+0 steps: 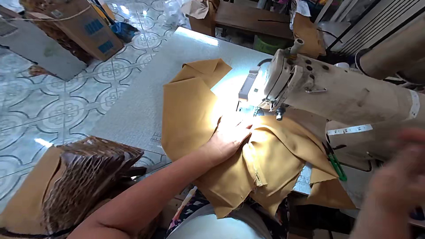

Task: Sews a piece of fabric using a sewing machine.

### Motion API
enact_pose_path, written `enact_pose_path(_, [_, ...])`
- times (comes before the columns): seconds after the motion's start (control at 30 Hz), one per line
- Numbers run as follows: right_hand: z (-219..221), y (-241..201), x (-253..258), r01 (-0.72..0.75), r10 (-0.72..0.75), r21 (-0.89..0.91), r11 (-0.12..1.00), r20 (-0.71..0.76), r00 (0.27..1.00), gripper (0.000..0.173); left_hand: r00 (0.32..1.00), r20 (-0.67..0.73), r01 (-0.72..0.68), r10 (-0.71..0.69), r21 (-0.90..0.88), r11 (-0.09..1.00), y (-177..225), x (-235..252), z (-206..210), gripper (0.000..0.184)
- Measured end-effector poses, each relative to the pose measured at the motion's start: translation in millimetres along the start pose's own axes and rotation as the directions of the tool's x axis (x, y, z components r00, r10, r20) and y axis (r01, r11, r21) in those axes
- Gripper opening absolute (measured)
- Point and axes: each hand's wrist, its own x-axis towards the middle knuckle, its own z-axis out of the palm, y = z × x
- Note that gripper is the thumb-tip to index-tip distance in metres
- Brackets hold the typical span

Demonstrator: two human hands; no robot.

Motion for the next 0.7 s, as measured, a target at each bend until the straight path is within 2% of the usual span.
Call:
enact_pose_path(0.03, [27.2, -27.0, -2.5, 0.080, -0.089, 0.088, 0.993, 0.097, 0.991, 0.029, 1.000, 0.013, -0.009, 0.009, -0.009, 1.000, -1.0, 2.6, -2.2, 0.031])
enact_pose_path(0.07, [54.0, -51.9, -6.1, 0.095, -0.123, 0.134, 0.986, 0.215, 0.969, 0.026, 1.000, 0.014, -0.020, 0.020, -0.014, 1.000, -2.3, 4.8, -3.4, 0.030])
enact_pose_path(0.13, [103.4, -85.6, -12.8, 0.079, -0.121, 0.115, 0.990, 0.422, 0.899, 0.026, 0.999, 0.000, -0.044, 0.044, -0.015, 0.999, -5.0, 7.5, -4.2, 0.029])
enact_pose_path(0.17, [126.5, -90.9, -16.8, 0.075, -0.123, 0.121, 0.990, 0.462, 0.879, 0.024, 0.998, -0.006, -0.058, 0.058, -0.011, 0.998, -5.7, 8.2, -4.8, 0.028])
enact_pose_path(0.23, [161.7, -89.1, -22.3, 0.086, -0.138, 0.130, 0.988, 0.475, 0.869, 0.022, 0.997, 0.008, -0.071, 0.072, -0.010, 0.997, -5.8, 9.7, -5.9, 0.027])
enact_pose_path(0.33, [183.1, -83.7, -26.2, 0.096, -0.104, 0.040, 0.995, 0.480, 0.871, 0.021, 0.998, -0.011, -0.068, 0.068, -0.051, 0.996, -7.5, 10.3, -1.6, 0.027])
enact_pose_path(0.47, [188.6, -79.9, -33.9, 0.081, -0.082, 0.020, 0.997, 0.432, 0.898, 0.022, 0.996, -0.077, -0.060, 0.053, -0.092, 0.994, -12.0, 4.8, 10.3, 0.029])
enact_pose_path(0.7, [190.0, -79.6, -36.0, 0.096, -0.091, 0.009, 0.995, 0.426, 0.900, 0.025, 0.997, -0.060, -0.044, 0.038, -0.089, 0.995, -9.6, 8.3, 5.9, 0.029])
